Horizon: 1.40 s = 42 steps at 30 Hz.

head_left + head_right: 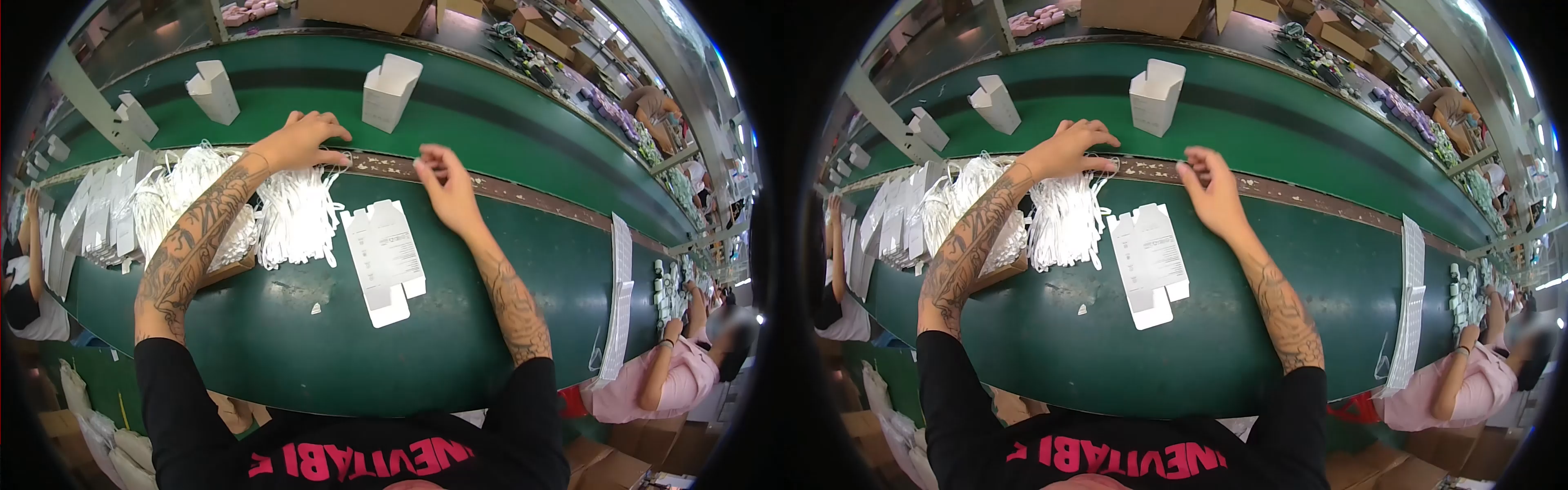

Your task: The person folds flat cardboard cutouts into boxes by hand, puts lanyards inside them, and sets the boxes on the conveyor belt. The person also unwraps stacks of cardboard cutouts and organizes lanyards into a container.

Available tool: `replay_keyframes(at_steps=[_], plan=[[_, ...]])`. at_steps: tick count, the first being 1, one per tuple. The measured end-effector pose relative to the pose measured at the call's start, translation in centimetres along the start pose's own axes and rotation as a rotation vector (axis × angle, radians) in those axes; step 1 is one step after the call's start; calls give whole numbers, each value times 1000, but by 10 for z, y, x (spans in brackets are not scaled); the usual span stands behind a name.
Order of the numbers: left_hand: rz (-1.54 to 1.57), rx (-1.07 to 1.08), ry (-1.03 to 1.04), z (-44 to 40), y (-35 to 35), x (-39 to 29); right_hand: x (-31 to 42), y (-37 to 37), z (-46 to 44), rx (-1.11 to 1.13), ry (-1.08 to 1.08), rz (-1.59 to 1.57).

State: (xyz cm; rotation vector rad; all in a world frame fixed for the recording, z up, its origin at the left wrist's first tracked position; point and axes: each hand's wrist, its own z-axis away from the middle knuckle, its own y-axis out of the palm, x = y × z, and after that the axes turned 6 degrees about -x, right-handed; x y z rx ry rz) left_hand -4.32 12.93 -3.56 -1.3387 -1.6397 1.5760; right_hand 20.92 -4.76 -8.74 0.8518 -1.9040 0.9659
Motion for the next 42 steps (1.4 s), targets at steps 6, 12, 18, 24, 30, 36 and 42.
replay_keyframes(at_steps=[6, 12, 18, 24, 30, 36, 42], plan=[[32, 116, 3, -22, -8, -24, 19, 1, 39, 49, -151, 139], [505, 61, -116, -16, -79, -39, 50, -6, 52, 270, -33, 435], [757, -123, -88, -47, -113, -15, 53, 1, 64, 333, -102, 583], [690, -333, -68, -74, -134, 14, 51, 1, 66, 320, -125, 580], [607, -419, -115, -72, -159, 36, 51, 2, 65, 329, -133, 575], [581, -500, -169, -85, -128, 62, 47, 4, 67, 301, -161, 558], [568, -481, -114, -78, -99, 50, 46, 0, 67, 247, -115, 609]])
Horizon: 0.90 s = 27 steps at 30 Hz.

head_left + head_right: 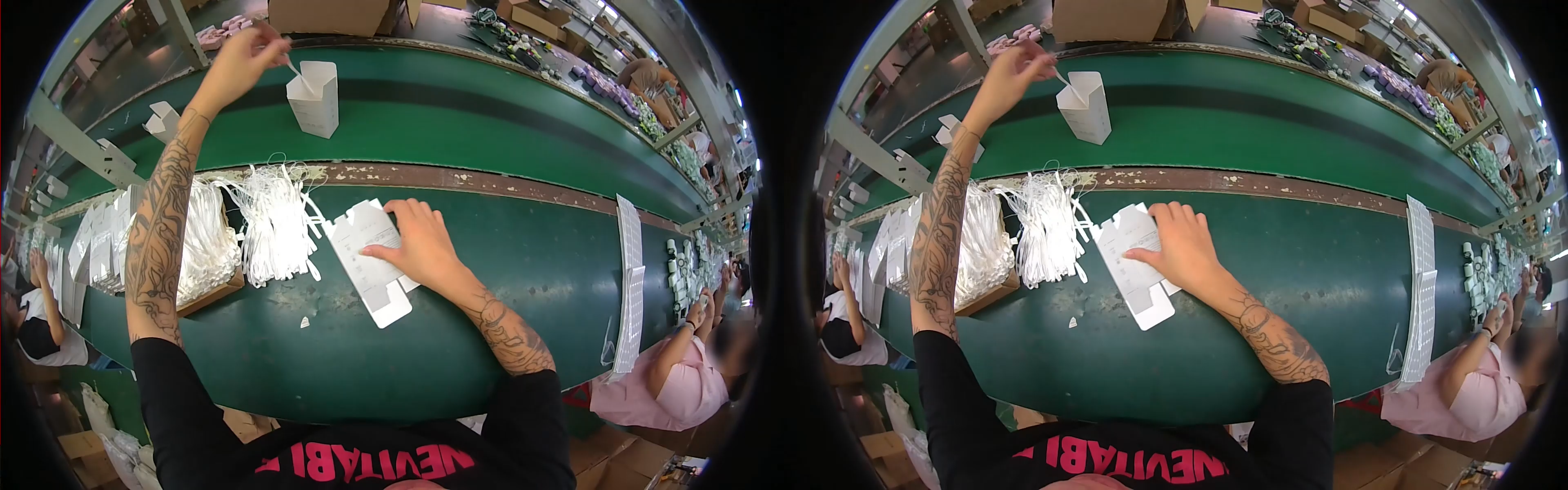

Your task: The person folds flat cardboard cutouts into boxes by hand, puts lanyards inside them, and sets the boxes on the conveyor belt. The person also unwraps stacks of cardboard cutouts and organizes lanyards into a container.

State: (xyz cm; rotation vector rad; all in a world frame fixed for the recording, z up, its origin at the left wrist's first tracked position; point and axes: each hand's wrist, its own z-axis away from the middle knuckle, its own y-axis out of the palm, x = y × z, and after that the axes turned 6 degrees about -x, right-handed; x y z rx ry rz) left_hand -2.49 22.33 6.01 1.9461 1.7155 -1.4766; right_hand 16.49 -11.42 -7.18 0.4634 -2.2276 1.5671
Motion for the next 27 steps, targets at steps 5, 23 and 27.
replay_keyframes(at_steps=[5, 23, 27], plan=[[-345, 152, 83, 57, 2, -61, 21, -15, 11, 73, 72, 274], [-310, 309, 224, 235, 47, -85, 23, -70, 4, -134, 414, -913], [931, 500, -39, 209, 73, -106, 54, -66, -3, 16, 173, -955]])
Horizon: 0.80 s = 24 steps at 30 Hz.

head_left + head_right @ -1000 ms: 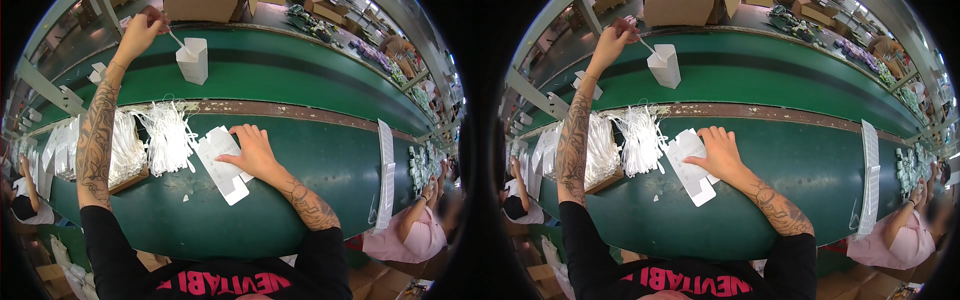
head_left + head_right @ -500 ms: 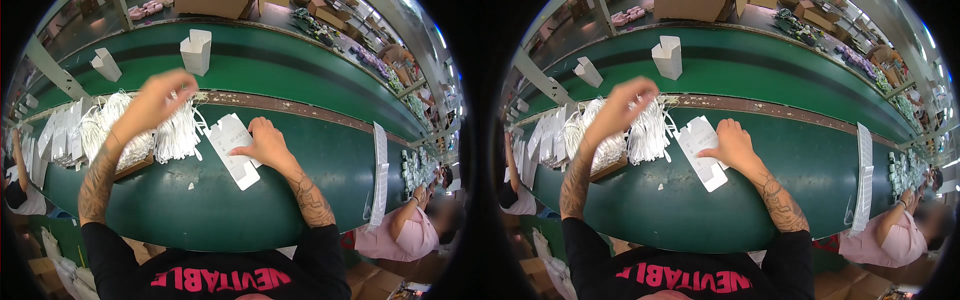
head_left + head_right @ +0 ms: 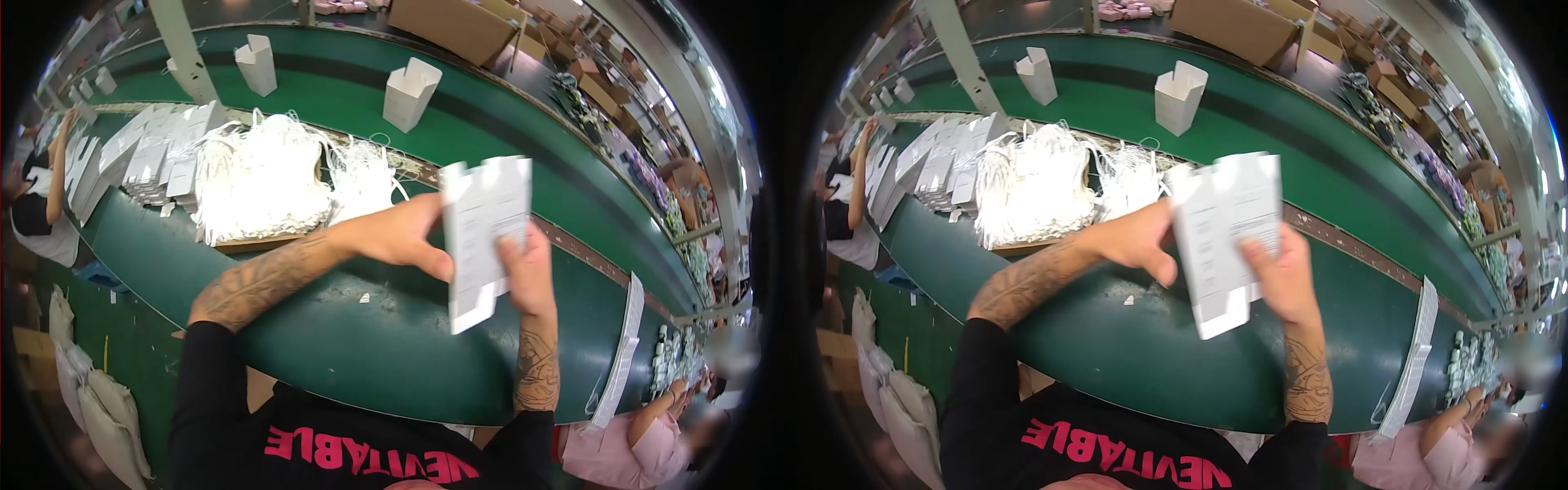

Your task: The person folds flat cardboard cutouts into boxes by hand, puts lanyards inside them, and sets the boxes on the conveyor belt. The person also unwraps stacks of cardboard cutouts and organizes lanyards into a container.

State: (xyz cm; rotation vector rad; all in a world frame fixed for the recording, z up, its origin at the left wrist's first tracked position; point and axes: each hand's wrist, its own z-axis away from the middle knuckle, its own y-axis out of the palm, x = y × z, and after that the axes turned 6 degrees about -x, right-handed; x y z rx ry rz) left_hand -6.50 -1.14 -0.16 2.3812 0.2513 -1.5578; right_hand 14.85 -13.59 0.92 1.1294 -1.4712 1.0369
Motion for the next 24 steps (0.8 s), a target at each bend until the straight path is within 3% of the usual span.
replay_keyframes(at_steps=[2, 7, 10, 12, 15, 18, 21, 24], plan=[[294, 5, 61, -24, 19, -18, -4, 21, -9, 70, 41, -50], [-17, -610, 99, -35, 0, -24, 10, 21, -33, -359, -238, 146], [-311, -809, 369, -40, 1, -5, 0, 50, -29, -308, -402, 28], [-351, -841, 365, -41, 14, 4, -3, 89, -17, -292, -315, -70], [-118, -817, 520, -37, 29, 14, -2, 95, -38, -352, -535, -48], [-228, -767, 396, -28, 42, 6, 5, 88, -38, -329, -450, -43], [-357, -760, 527, -33, 37, 18, -1, 90, -37, -321, -621, -2], [-313, -796, 505, -33, 43, 22, 14, 77, -36, -308, -428, 55]])
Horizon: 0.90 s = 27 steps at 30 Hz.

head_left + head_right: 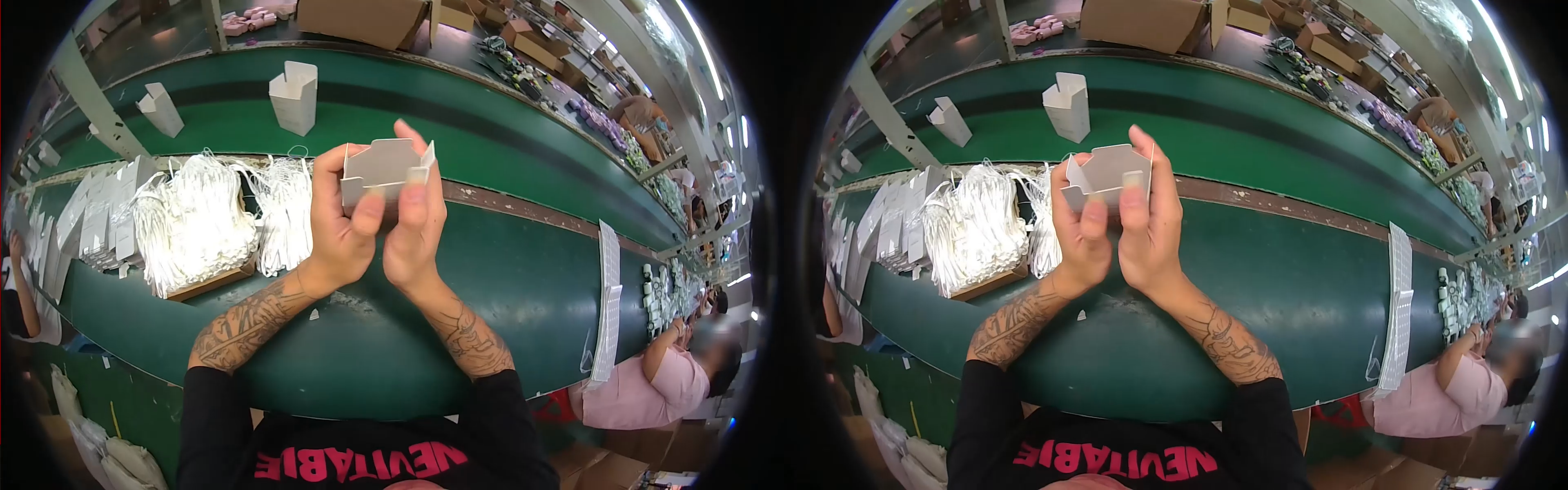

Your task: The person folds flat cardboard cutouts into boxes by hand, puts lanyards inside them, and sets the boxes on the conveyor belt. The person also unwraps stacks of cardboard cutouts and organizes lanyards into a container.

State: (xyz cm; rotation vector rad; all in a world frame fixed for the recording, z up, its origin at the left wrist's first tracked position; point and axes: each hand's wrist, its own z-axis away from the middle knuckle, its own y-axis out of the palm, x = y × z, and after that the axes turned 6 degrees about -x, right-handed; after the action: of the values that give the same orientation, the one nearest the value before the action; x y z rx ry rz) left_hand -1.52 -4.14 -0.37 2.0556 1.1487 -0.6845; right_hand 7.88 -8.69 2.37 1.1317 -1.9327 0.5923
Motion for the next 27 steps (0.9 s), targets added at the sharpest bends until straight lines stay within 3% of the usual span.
replay_keyframes(at_steps=[4, 7, 11, 13, 14, 15, 19, 23, 27], plan=[[-48, -22, -95, 1, 0, 0, 5, 1, 0, -2, 44, -164], [-49, -73, 32, 2, 8, 7, 1, -3, 1, 10, 14, -126], [-151, 74, 567, -20, -6, 22, 2, -6, 1, 10, 76, -307], [-304, 127, 572, -24, -13, 16, 1, -8, -4, 73, 32, -301], [-385, 145, 575, -26, -21, 13, 4, -12, -9, 222, -26, -238], [-464, 189, 560, -29, -29, 8, 11, -11, -11, 254, 52, -336], [-331, 144, 540, -31, -34, 12, 17, -16, -18, 420, 237, -450], [-412, 300, 713, -38, -34, 5, 11, -21, -19, 462, 221, -381], [-432, 369, 642, -42, -40, 8, -3, -29, -19, 547, 137, -355]])
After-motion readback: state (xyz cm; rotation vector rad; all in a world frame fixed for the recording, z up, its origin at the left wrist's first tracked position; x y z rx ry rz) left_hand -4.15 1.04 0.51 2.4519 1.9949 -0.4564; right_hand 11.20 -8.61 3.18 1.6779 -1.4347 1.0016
